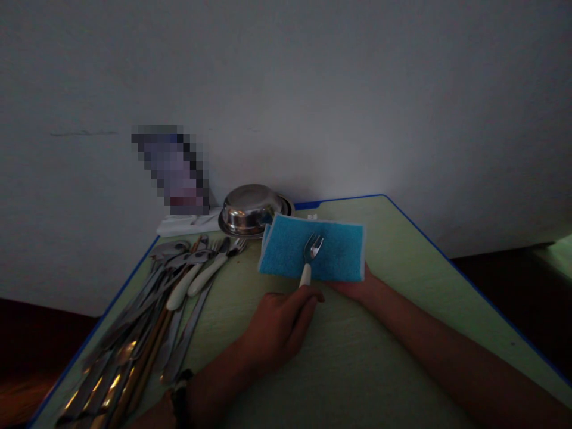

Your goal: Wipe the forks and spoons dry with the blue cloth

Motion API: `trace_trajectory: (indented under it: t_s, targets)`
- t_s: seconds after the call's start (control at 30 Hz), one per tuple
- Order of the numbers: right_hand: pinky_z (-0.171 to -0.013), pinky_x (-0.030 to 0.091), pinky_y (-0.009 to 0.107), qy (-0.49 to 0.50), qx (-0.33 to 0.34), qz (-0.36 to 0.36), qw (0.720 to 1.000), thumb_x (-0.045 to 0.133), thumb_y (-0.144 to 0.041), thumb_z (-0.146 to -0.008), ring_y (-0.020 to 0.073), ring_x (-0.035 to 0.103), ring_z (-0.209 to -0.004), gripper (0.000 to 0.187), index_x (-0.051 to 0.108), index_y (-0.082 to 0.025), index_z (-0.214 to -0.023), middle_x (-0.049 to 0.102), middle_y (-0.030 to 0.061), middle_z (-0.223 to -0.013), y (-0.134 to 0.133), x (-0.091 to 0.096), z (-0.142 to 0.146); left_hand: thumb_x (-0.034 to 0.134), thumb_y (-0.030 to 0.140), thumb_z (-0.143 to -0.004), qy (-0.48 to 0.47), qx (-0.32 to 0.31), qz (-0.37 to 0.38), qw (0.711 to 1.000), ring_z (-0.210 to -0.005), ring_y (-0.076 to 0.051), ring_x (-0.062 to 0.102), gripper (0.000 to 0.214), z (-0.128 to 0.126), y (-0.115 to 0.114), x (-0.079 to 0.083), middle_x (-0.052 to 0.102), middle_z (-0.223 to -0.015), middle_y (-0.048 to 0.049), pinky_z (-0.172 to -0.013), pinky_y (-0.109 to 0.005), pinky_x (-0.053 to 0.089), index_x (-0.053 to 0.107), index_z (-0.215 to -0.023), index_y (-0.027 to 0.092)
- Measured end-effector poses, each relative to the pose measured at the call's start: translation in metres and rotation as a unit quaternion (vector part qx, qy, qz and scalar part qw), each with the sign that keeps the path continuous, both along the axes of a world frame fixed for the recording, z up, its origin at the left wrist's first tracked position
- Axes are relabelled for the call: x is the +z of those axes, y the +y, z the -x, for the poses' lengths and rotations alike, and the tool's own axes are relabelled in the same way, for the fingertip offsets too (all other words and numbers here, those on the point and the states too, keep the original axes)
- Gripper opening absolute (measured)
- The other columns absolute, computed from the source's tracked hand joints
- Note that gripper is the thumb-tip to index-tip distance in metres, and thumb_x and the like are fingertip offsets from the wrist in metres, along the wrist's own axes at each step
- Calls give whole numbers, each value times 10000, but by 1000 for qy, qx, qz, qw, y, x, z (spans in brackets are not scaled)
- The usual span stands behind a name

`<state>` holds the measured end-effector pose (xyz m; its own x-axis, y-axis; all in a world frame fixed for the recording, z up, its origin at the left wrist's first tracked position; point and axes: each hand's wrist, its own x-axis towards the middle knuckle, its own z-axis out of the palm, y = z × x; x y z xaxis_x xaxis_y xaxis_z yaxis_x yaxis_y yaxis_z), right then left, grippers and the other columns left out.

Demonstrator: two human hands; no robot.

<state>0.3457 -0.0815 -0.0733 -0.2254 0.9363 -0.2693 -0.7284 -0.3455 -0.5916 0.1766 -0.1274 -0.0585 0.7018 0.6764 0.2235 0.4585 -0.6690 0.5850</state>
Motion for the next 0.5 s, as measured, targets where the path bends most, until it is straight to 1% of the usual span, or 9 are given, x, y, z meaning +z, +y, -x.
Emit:
trace_trajectory:
  t_s: [0.07,0.17,0.23,0.37,0.5]
  targets:
    - [-803,483,352,29,-8,21,999,274,-371,-860,170,638,-806,422,661,-214,-798,709,7,-810,-3,3,-2,315,236,-918,-17,11,22,1000,-499,-111,537,241,1,0,-1,569,-601,24,-540,-229,390,541,-975,174]
    - [-818,477,372,45,-4,23,999,310,-373,-843,188,634,-829,389,662,-209,-807,707,26,-838,-4,4,-2,318,249,-913,-53,27,42,997,-482,-103,497,254,4,-2,-1,500,-555,41,-535,-225,374,557,-943,171]
    - [-828,470,379,43,-3,17,999,333,-361,-832,199,627,-851,367,664,-211,-779,705,31,-836,-3,4,-1,331,247,-903,-76,34,47,995,-472,-98,475,250,4,-2,-1,471,-540,47,-528,-222,362,568,-913,168]
    - [-855,459,397,34,-18,6,999,363,-368,-808,213,612,-899,337,673,-241,-770,706,26,-840,0,3,1,366,252,-882,-100,23,77,992,-448,-88,447,249,4,-2,3,451,-520,53,-507,-216,341,596,-845,167]
    - [-850,458,399,19,-35,1,999,367,-384,-798,218,610,-881,340,683,-258,-783,702,37,-862,1,7,3,401,271,-863,-111,39,112,987,-481,-96,464,240,7,-1,6,483,-534,45,-512,-216,339,617,-820,178]
